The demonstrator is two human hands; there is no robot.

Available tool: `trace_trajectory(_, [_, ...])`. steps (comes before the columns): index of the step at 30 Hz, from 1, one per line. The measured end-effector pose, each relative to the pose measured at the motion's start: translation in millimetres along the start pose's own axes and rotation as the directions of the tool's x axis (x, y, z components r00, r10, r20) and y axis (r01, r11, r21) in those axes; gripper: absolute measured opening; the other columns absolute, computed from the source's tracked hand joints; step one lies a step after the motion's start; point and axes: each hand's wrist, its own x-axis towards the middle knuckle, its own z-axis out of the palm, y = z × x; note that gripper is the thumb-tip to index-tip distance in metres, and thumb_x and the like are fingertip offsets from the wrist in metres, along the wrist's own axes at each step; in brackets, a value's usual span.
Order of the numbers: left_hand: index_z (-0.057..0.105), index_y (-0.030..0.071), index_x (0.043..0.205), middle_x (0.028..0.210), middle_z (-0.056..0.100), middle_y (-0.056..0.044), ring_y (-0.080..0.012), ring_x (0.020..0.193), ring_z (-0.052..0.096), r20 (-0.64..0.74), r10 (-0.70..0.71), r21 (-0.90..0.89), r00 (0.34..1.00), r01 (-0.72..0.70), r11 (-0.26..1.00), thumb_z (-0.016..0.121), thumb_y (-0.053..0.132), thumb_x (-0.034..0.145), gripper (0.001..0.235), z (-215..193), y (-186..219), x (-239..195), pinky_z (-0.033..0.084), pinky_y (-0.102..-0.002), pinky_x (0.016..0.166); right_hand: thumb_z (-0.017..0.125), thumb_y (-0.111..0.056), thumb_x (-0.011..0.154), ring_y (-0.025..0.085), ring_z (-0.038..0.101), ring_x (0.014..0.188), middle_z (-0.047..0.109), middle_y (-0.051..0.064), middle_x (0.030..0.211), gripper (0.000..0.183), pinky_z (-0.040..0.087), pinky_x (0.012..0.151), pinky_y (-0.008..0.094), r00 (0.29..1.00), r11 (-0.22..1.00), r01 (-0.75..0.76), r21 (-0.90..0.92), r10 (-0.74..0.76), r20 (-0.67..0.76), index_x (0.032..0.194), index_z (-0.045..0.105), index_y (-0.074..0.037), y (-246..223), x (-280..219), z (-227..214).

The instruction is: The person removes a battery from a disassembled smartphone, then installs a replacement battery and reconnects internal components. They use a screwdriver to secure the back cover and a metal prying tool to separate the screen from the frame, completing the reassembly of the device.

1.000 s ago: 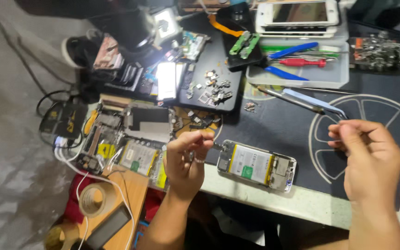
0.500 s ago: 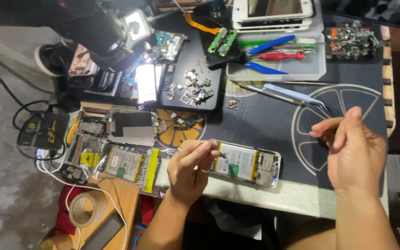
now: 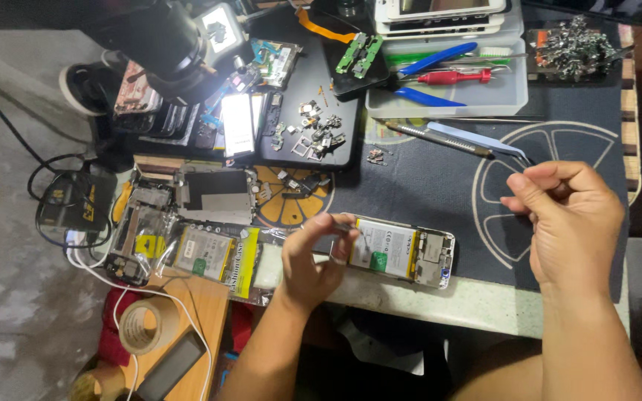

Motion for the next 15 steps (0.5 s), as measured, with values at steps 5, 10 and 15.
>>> trace_trajectory(5, [0.030, 0.010, 0.148, 0.111, 0.068, -0.017, -0.0225, 0.095, 0.074, -0.277, -0.153, -0.055, 0.949, 0.143, 0.988, 0.072, -0.007, 0.098, 0.068, 4, -20, -13, 0.064, -0.033, 0.084, 0.064, -0.012, 0.119, 0.009, 0.053, 0.061, 0.060, 0.006, 0.074, 0.020, 0.059, 0.077, 0.029, 1.000, 1.000, 0.014, -0.008, -0.014, 0.028, 0.100, 0.066, -0.004, 11, -2, -6])
trace_trajectory(10, [0.027, 0.010, 0.151, 0.115, 0.067, -0.017, -0.0223, 0.100, 0.072, -0.357, -0.221, -0.051, 0.907, 0.218, 0.975, 0.070, -0.007, 0.100, 0.069, 5, -22, -17, 0.062, -0.031, 0.087, 0.057, -0.020, 0.110, 0.011, 0.066, 0.075, 0.067, 0.007, 0.079, 0.032, 0.054, 0.079, 0.026, 0.993, 0.996, -0.081, -0.045, 0.085, 0.088, 0.083, 0.054, -0.003, 0, -19, 4])
trace_trajectory(15, [0.028, 0.008, 0.151, 0.120, 0.061, -0.015, -0.0224, 0.102, 0.072, -0.357, -0.161, -0.024, 0.920, 0.164, 0.986, 0.070, -0.010, 0.098, 0.070, 7, -24, -10, 0.063, -0.031, 0.086, 0.072, -0.020, 0.086, 0.017, 0.068, 0.086, 0.072, 0.006, 0.091, 0.022, 0.052, 0.080, 0.030, 0.919, 0.848, 0.115, -0.517, 0.108, 0.380, 0.102, 0.070, -0.005, -13, -40, 26])
